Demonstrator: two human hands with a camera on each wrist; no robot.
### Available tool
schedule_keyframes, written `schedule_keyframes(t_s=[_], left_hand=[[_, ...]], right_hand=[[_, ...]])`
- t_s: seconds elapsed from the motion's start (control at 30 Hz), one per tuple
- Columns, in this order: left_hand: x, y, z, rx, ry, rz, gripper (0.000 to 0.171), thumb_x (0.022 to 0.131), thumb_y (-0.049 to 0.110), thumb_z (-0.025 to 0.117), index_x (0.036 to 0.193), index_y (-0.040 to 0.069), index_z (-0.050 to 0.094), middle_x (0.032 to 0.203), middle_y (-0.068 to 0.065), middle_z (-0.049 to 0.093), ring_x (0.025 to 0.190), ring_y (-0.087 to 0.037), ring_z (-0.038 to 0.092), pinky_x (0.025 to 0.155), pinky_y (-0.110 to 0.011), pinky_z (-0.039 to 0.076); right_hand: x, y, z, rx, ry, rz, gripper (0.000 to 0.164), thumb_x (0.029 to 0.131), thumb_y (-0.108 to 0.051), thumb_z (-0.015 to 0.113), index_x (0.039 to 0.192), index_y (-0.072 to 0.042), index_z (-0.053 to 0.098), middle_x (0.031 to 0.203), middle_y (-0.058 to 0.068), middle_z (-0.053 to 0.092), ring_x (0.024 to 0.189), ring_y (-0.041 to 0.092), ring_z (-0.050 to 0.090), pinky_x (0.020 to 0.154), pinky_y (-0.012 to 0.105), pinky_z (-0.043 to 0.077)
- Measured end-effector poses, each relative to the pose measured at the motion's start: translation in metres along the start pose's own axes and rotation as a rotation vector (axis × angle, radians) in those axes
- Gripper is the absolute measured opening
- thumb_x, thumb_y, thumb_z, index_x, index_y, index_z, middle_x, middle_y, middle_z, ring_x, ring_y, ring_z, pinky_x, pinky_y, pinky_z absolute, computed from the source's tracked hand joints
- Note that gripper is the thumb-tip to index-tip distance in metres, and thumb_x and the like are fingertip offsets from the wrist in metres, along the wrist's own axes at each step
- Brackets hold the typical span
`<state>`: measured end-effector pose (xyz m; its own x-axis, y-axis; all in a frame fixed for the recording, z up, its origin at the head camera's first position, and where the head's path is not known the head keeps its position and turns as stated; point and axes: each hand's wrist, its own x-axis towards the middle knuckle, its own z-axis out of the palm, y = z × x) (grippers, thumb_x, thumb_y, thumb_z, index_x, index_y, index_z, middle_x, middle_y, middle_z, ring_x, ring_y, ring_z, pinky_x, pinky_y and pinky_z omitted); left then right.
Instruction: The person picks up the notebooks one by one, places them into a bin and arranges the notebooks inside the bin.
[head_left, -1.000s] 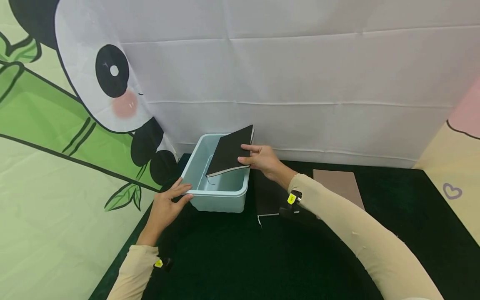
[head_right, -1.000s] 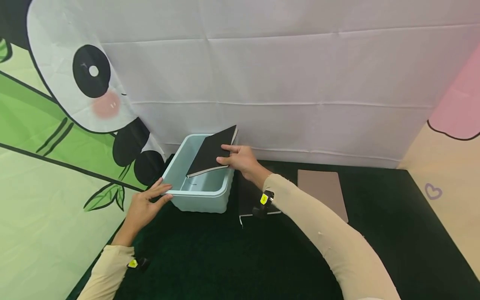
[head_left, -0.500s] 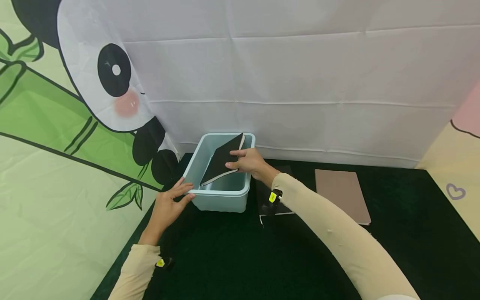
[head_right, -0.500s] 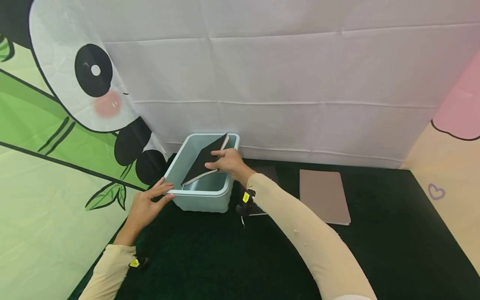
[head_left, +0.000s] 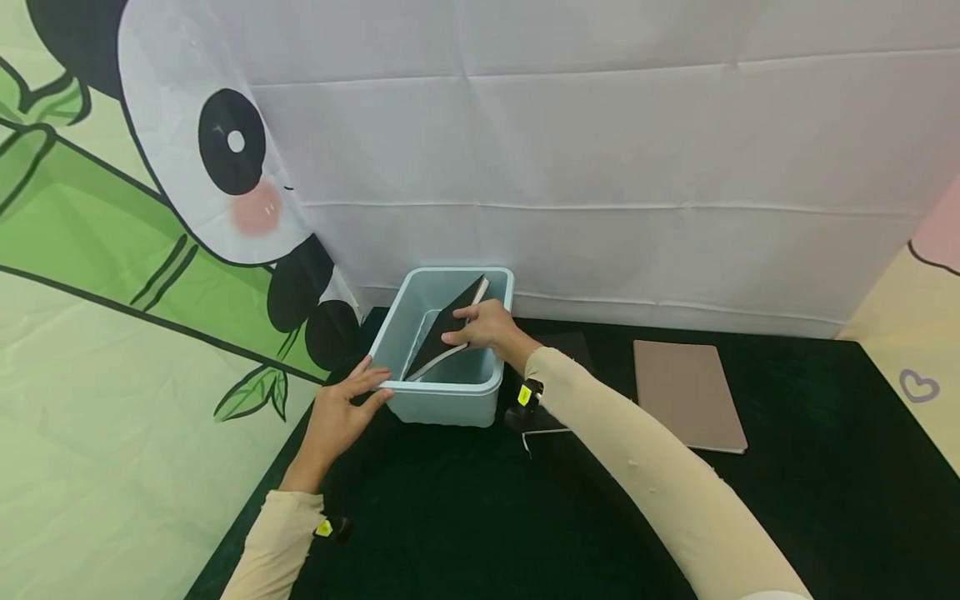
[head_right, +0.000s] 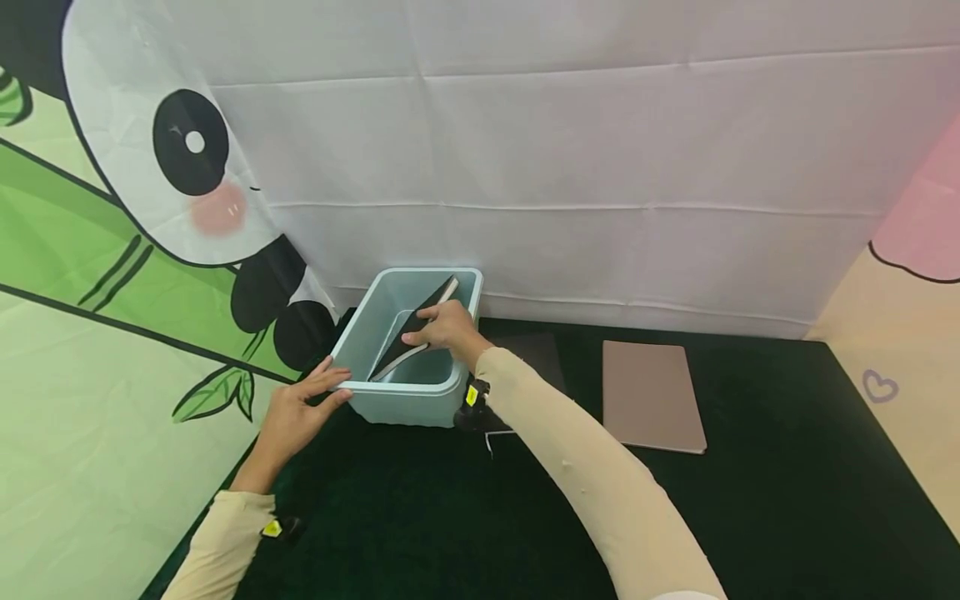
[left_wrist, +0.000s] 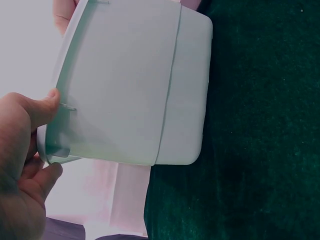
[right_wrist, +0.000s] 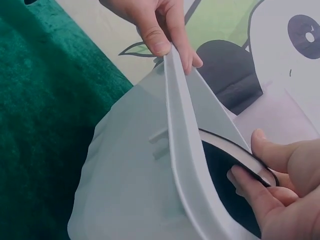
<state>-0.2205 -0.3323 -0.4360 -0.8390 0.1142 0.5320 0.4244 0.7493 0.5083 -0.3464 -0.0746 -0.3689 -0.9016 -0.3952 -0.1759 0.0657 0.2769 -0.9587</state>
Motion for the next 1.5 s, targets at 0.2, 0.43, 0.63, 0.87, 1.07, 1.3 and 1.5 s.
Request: schedule_keyframes(t_s=[0.2,0.43,0.63,0.87,1.07,1.3,1.5], left_hand=[[-0.001,0.0,0.001,0.0,-0.005,-0.006,0.031,0.09,0.012,0.079,0.12,0.005,0.076,0.124,-0.013,0.073,0.136,-0.037,0.054,0.096,-0.058,0.053],[-0.002,-0.001,0.003,0.002,-0.006,-0.006,0.031,0.09,0.012,0.079,0.12,0.005,0.076,0.124,-0.013,0.072,0.136,-0.038,0.053,0.096,-0.058,0.052],[-0.001,-0.002,0.003,-0.002,-0.002,0.009,0.031,0.09,0.011,0.079,0.12,0.006,0.076,0.124,-0.013,0.073,0.135,-0.039,0.054,0.095,-0.059,0.052],[0.0,-0.003,0.004,-0.005,0.003,0.019,0.031,0.09,0.011,0.079,0.12,0.006,0.076,0.124,-0.013,0.073,0.135,-0.038,0.054,0.094,-0.058,0.053],[0.0,-0.003,0.004,0.005,0.003,0.029,0.03,0.09,0.011,0.079,0.119,0.005,0.076,0.122,-0.012,0.074,0.134,-0.037,0.055,0.094,-0.059,0.053],[0.0,-0.001,0.003,-0.001,0.01,0.036,0.03,0.09,0.01,0.079,0.119,0.004,0.076,0.122,-0.012,0.074,0.134,-0.038,0.055,0.094,-0.059,0.053],[-0.001,-0.002,0.003,0.005,0.013,0.033,0.031,0.089,0.009,0.08,0.119,0.004,0.076,0.122,-0.013,0.073,0.134,-0.039,0.055,0.093,-0.059,0.053]], right_hand=[[-0.001,0.001,0.007,-0.055,0.007,0.01,0.058,0.086,-0.014,0.085,0.139,-0.006,0.063,0.151,0.021,0.049,0.109,0.03,0.072,0.096,0.04,0.057],[-0.001,0.003,0.014,-0.107,0.007,0.02,0.058,0.085,-0.017,0.085,0.137,-0.004,0.064,0.137,0.021,0.059,0.099,0.028,0.075,0.094,0.039,0.058],[-0.002,0.002,0.015,-0.051,-0.074,0.048,0.058,0.092,-0.016,0.079,0.141,0.004,0.056,0.137,0.025,0.057,0.111,0.035,0.071,0.097,0.043,0.056],[-0.005,-0.006,0.007,0.017,-0.197,0.126,0.052,0.1,-0.014,0.067,0.142,0.01,0.05,0.151,0.025,0.044,0.136,0.041,0.051,0.099,0.043,0.056],[-0.019,-0.018,-0.016,-0.021,-0.22,0.091,0.057,0.102,-0.014,0.064,0.148,0.01,0.042,0.157,0.026,0.039,0.136,0.041,0.052,0.103,0.041,0.053],[-0.046,-0.02,-0.06,-0.139,-0.298,-0.052,0.048,0.106,-0.022,0.057,0.148,0.0,0.051,0.152,0.02,0.05,0.134,0.036,0.056,0.102,0.038,0.054],[-0.074,0.001,-0.106,-0.325,-0.238,-0.251,0.053,0.105,-0.033,0.059,0.151,-0.009,0.05,0.152,0.016,0.051,0.135,0.033,0.056,0.104,0.045,0.053]])
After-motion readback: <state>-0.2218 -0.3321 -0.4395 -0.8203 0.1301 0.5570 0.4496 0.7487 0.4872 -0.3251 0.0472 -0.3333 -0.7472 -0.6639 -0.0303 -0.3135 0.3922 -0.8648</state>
